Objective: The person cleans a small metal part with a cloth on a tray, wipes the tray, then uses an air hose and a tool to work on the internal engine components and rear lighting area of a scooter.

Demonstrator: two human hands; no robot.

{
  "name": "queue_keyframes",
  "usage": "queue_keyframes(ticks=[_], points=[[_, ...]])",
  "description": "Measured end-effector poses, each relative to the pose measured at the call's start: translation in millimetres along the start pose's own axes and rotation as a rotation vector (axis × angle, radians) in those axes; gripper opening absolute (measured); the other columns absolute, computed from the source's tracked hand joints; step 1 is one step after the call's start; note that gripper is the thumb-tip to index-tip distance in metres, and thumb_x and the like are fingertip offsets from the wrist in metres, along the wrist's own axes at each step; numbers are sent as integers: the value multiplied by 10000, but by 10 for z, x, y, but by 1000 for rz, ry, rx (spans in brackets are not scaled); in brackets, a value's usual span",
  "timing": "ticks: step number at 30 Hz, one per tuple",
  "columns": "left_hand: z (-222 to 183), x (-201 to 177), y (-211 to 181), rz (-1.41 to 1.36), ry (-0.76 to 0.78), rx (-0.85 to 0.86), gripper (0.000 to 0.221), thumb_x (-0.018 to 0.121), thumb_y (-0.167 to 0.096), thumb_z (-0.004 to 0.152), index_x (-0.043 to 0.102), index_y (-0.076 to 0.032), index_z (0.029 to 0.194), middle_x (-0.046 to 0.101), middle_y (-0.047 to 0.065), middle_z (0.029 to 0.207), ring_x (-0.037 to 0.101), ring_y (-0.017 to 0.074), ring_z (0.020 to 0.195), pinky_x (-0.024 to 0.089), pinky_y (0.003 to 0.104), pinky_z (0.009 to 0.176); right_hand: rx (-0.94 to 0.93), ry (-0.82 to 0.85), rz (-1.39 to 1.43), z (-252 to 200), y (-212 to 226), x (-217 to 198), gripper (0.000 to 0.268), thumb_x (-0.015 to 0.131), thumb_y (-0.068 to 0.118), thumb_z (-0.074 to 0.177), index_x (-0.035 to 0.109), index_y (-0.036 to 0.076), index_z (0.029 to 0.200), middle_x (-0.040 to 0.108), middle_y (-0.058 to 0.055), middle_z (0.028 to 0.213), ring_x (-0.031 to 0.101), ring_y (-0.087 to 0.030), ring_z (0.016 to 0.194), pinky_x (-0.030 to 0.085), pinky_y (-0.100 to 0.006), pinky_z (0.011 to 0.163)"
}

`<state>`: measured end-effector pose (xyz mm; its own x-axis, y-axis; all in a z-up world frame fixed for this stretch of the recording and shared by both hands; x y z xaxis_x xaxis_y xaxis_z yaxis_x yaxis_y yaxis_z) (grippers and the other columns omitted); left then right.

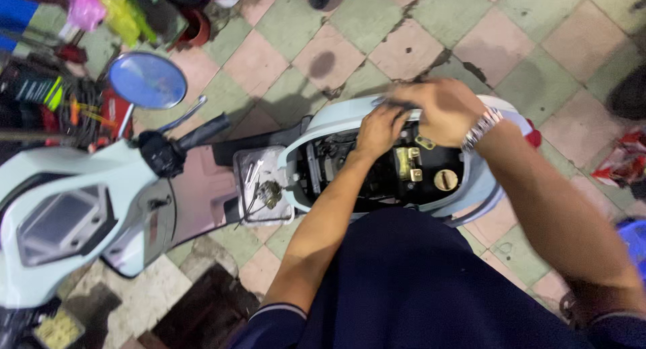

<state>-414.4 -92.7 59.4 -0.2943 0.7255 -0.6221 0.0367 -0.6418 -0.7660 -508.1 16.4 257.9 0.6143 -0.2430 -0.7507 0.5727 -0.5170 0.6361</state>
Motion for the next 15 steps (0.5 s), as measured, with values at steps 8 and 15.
queue_keyframes(ticks=[8,15], points=[[174,-232,18,-68,248,161,222,697,-114,927,702,-79,1147,729,149,1102,673,398,1058,553,459,923,-563,-183,-589,30,366,-289,479,738,171,799,750,70,1266,749,-142,1127,670,-311,1088,522,-464,942],[218,-188,6,-70,76,212,248,792,-193,906,699,-88,1111,713,139,1141,699,370,1028,568,421,916,295,410,-547,156,437,-310,264,727,194,842,767,63,1068,765,-200,958,744,-359,929,586,-461,826]])
Point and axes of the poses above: each hand's wrist, its own z-axis towards the middle knuckle, its own x-axis out of the palm, y = z × x, the point moved 2 cm from there along z, towards the middle knuckle
